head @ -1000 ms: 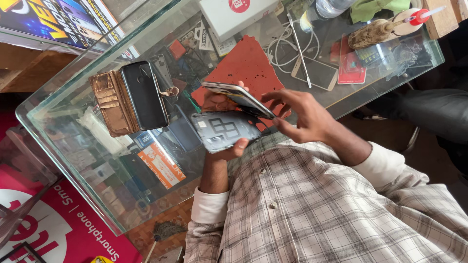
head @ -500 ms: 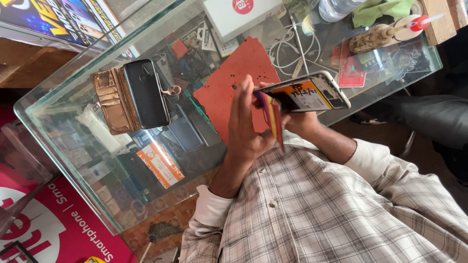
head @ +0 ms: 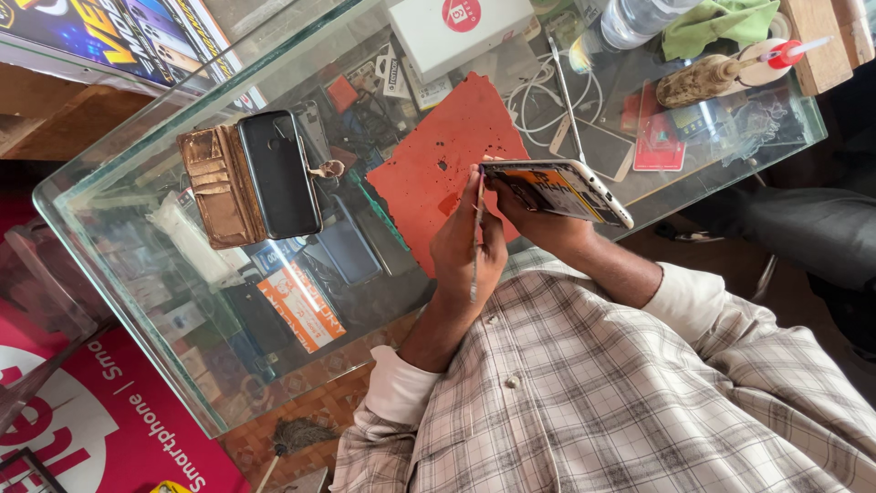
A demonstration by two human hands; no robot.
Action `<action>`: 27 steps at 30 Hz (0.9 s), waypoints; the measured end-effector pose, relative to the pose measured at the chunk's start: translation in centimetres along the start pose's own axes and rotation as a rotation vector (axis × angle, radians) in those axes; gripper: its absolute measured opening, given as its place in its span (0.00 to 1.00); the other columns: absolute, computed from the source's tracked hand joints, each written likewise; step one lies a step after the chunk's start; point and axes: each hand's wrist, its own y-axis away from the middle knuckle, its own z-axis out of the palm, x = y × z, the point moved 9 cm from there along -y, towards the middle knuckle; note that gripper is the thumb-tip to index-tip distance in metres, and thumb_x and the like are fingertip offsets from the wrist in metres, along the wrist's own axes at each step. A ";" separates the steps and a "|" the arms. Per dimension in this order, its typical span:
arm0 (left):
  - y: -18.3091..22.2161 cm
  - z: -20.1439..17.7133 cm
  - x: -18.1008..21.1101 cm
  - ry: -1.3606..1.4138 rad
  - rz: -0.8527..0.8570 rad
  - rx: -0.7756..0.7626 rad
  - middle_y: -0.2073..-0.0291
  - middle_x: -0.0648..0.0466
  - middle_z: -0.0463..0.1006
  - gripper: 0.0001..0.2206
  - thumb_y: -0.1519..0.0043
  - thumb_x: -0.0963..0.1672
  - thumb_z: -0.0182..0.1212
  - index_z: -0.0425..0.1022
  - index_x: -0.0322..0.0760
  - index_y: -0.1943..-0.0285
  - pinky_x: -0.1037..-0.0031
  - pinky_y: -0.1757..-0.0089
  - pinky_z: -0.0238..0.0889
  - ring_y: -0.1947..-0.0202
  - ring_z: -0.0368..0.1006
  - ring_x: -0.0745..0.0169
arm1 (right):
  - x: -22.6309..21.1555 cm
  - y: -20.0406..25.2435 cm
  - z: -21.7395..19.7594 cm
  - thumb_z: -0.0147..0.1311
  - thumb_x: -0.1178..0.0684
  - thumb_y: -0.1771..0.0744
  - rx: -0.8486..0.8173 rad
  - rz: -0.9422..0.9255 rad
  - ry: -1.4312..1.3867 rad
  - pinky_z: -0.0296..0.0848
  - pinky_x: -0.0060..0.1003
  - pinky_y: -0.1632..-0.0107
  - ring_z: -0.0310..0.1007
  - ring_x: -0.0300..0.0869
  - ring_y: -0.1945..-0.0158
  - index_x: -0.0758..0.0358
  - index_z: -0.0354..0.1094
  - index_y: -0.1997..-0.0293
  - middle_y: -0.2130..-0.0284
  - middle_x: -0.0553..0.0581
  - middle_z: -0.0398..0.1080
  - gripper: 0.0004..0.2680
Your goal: The person applies adhesive to the edge of a disassembled smartphone and uses a metal tool to spread it along the seam. They then use a small brush to clean or apply material to the internal components of the phone.
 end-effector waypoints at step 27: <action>6.0 -17.9 -9.9 -0.568 -0.792 0.039 0.54 0.45 0.79 0.29 0.46 0.46 0.76 0.69 0.36 0.36 0.61 0.61 0.71 0.61 0.79 0.45 | -2.7 1.4 5.8 0.54 0.42 0.30 -0.300 0.406 -0.944 0.77 0.36 0.71 0.75 0.42 0.70 0.71 0.65 0.46 0.63 0.59 0.75 0.18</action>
